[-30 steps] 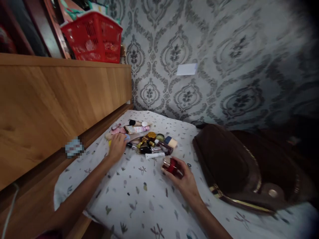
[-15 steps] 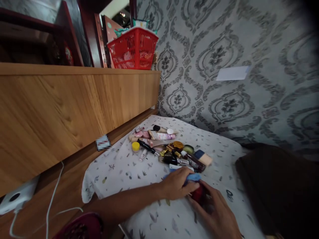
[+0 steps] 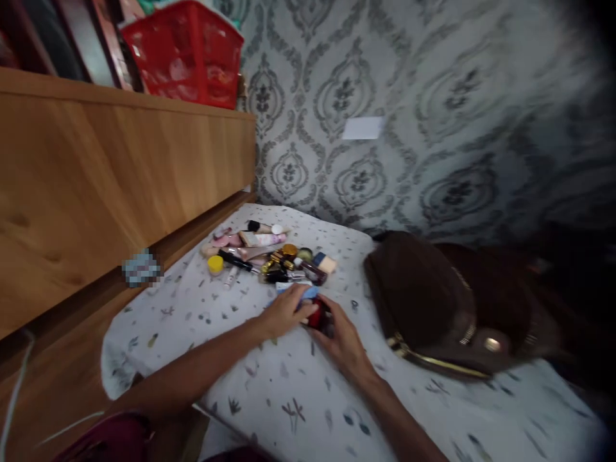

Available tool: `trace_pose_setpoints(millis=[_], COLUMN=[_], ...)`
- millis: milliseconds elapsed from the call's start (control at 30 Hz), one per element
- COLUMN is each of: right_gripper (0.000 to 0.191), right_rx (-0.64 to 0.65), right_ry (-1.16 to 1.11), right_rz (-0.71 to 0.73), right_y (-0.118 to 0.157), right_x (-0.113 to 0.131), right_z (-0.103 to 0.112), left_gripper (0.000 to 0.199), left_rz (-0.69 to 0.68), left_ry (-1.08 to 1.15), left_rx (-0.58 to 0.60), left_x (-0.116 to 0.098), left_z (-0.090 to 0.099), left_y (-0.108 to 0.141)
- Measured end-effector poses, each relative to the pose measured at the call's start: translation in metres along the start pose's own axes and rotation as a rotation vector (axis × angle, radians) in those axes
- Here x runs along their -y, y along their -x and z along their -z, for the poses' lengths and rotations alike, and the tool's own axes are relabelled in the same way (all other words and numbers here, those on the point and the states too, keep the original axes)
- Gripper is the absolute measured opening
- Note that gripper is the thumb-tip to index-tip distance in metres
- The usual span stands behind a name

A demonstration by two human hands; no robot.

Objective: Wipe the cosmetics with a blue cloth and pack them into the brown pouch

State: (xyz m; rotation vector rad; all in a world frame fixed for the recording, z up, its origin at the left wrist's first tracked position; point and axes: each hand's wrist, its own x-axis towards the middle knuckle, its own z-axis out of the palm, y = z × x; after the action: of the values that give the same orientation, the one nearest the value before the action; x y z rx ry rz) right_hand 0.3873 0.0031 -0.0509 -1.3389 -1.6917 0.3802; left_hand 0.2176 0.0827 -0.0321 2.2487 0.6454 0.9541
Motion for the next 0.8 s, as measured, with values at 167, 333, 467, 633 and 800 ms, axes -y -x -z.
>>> trace_pose_setpoints(millis=[167, 333, 467, 633, 800], right_gripper=[0.061, 0.063, 0.062, 0.058, 0.052], right_rx=[-0.051, -0.087, -0.111, -0.202, -0.198], right_ry=[-0.048, -0.193, -0.387, -0.637, -0.763], right_rz=[-0.072, -0.19, -0.304, -0.429, -0.482], right_y=[0.002, 0.002, 0.0, -0.002, -0.003], right_x=[0.005, 0.01, 0.014, 0.015, 0.02], right_z=[0.002, 0.002, 0.003, 0.009, 0.013], left_gripper=[0.032, 0.029, 0.031, 0.025, 0.022], left_rz=[-0.082, -0.164, -0.256, -0.32, -0.248], left_ry=[0.078, 0.106, 0.05, -0.001, 0.052], left_rx=[-0.013, -0.031, -0.064, -0.037, -0.037], left_x=[0.001, -0.001, -0.005, -0.017, -0.021], left_z=[0.005, 0.005, 0.004, 0.004, 0.002], left_y=[-0.002, -0.001, 0.003, 0.005, 0.004])
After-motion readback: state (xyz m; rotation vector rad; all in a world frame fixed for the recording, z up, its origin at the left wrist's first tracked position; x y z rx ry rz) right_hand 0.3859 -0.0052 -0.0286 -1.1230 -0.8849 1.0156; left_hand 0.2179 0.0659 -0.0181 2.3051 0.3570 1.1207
